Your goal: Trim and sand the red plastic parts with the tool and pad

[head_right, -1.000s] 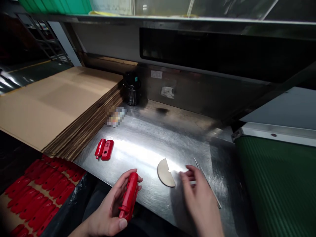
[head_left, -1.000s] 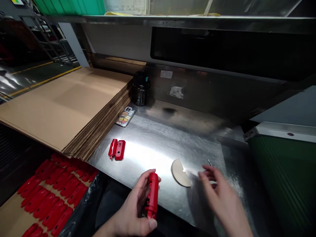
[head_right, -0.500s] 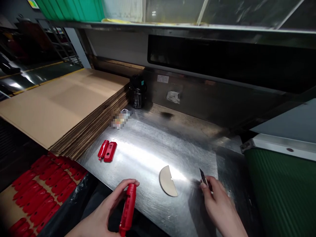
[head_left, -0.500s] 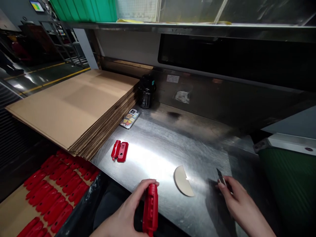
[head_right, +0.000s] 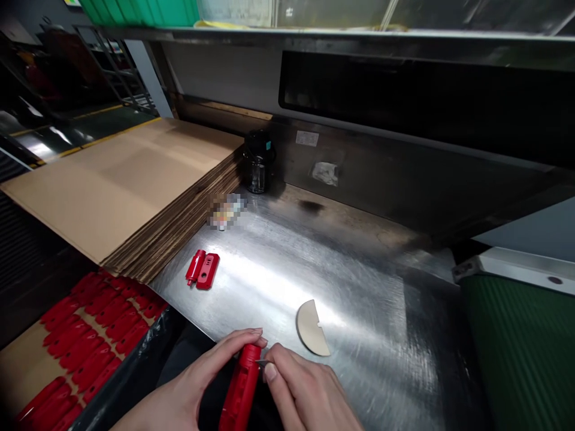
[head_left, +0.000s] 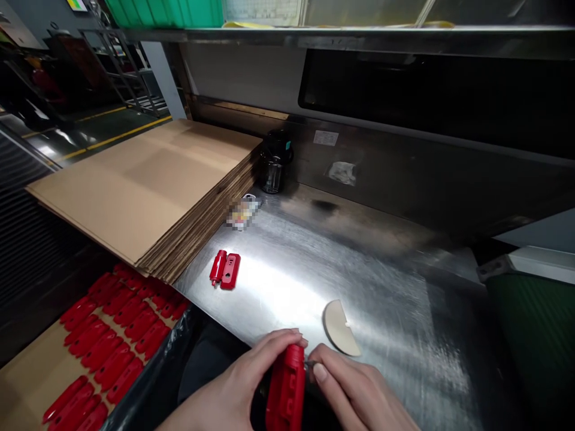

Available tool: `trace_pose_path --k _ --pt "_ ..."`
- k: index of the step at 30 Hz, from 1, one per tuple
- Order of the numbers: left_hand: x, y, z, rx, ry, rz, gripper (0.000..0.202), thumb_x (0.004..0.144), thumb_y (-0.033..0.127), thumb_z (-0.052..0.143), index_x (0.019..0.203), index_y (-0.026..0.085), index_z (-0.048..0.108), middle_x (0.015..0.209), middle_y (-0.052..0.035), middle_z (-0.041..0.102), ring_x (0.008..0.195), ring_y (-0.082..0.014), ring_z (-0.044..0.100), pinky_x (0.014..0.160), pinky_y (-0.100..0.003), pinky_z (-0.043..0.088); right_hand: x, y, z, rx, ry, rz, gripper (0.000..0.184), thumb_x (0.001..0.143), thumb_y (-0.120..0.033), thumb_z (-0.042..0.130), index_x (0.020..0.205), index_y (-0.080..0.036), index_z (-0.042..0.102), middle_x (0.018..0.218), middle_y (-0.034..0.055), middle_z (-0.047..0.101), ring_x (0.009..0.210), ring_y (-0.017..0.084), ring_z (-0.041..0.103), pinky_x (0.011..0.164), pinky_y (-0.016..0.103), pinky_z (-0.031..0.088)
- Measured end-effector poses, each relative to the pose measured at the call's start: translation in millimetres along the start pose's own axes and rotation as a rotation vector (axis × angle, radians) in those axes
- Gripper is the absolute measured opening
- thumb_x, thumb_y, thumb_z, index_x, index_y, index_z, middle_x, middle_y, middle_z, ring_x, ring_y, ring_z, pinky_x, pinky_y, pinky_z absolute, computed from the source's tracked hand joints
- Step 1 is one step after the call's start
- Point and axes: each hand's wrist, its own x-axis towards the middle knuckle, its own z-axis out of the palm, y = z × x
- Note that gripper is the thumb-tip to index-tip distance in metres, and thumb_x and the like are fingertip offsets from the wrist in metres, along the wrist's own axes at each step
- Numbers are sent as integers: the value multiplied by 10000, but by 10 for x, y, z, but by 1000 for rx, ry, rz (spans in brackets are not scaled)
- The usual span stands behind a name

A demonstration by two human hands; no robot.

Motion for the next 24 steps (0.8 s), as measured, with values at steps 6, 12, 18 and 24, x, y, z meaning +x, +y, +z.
trace_pose_path --k 6,12,18,24 --pt "-22 46 9 31 -8 -9 1092 719 218 942 1638 389 378 1701 -72 412 1576 -365 374 1314 -549 284 60 1 15 -147 -118 21 464 1086 -585 262 838 -285 513 849 10 705 711 186 621 641 317 401" --pt "-21 93 19 36 7 -20 1113 703 219 952 1639 384 373 1699 -73 415 1565 -376 391 1314 -554 288 -5 17 62 -176 -62 13 428 1099 -554 271 868 -295 521 846 -7 702 701 172 628 628 309 384" --pt "-27 102 37 40 -5 -30 1126 688 220 960 1642 345 377 1705 -97 400 1571 -392 374 1318 -566 273 -69 101 134 -245 80 -103 351 1113 -450 335 874 -301 544 782 -38 703 600 143 621 550 283 387" --pt "13 79 49 79 -10 92 1193 646 175 940 1661 306 327 1702 -126 403 1555 -389 403 1298 -514 339 -135 56 137 -219 143 -130 316 1129 -386 350 898 -294 546 784 -59 681 622 117 621 568 238 415"
